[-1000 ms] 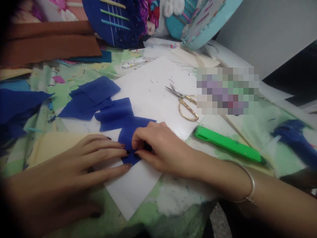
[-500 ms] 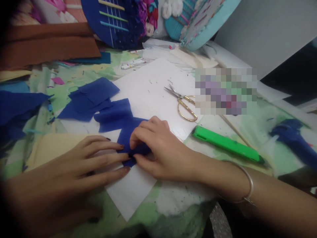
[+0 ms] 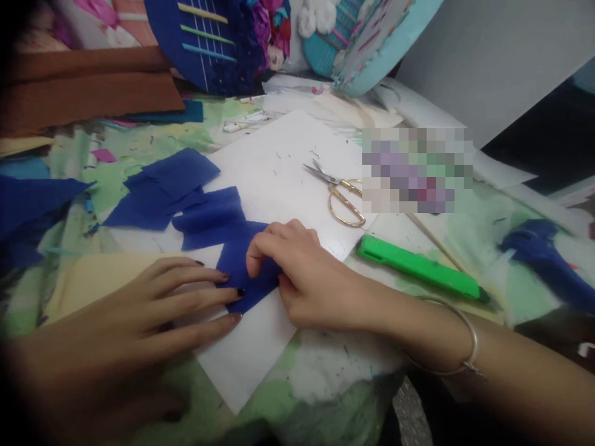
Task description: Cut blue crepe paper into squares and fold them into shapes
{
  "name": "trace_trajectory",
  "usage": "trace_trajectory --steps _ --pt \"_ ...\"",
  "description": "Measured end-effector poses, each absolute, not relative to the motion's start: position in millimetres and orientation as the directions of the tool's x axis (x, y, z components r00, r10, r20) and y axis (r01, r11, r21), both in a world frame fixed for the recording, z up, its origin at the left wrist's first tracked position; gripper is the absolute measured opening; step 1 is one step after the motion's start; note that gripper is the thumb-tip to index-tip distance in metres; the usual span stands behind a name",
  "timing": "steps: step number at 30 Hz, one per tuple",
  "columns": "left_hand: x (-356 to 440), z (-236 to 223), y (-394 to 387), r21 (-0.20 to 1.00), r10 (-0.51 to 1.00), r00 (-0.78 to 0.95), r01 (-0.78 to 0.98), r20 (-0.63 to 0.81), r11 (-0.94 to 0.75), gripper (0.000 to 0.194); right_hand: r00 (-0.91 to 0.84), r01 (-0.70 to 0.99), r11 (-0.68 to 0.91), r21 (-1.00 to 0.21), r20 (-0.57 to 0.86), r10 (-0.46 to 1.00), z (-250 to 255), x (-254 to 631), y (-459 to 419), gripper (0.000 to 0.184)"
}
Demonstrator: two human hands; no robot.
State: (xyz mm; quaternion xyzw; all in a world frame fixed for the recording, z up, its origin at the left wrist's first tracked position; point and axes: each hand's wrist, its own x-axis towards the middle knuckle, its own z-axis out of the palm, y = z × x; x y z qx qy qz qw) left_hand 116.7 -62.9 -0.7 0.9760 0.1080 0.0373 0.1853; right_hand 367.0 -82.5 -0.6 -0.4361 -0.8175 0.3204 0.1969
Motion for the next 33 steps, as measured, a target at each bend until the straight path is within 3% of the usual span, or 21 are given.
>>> trace_trajectory --steps 3,7,10,14,18,21,25,28,33 --pt "117 -1 -63 0.361 0.219 0.975 0.197 0.022 -0.912 0.054 -0.537 0.567 0.400 -0.720 0.045 0.843 1 366 -83 0.036" --pt "117 -2 -64 0.355 0.221 0.974 0.193 0.039 -0.915 0.054 -0.527 0.625 0.429 -0.652 0.052 0.848 -1 361 -87 0.021" --pt "117 -2 -65 0.350 0.229 0.972 0.201 0.042 -0.915 0.054 -0.523 0.644 0.426 -0.636 0.040 0.851 -3 360 -87 0.029" --pt "117 -2 -64 0.360 0.235 0.970 0.200 0.055 -0.911 0.052 -0.536 0.584 0.398 -0.707 0.032 0.844 -1 366 -82 0.047" --pt "117 -2 -64 0.359 0.222 0.974 0.192 0.044 -0.914 0.053 -0.537 0.497 0.452 -0.741 0.147 0.831 4 373 -83 0.045" --pt "116 -3 -64 0.331 0.221 0.975 0.197 0.033 -0.923 0.056 -0.670 0.465 0.683 -0.563 0.281 0.688 6 376 -90 0.029" --pt "115 -4 -64 0.315 0.215 0.976 0.197 0.025 -0.928 0.059 -0.828 0.464 0.849 -0.254 0.215 0.518 3 381 -97 0.026" --pt "115 -4 -63 0.342 0.212 0.977 0.192 0.021 -0.920 0.060 -0.834 0.508 0.844 -0.172 0.144 0.532 0 385 -97 0.033" --pt "116 -3 -62 0.358 0.223 0.975 0.204 0.014 -0.911 0.060 -0.856 0.483 0.864 -0.138 0.130 0.500 0 390 -93 0.034"
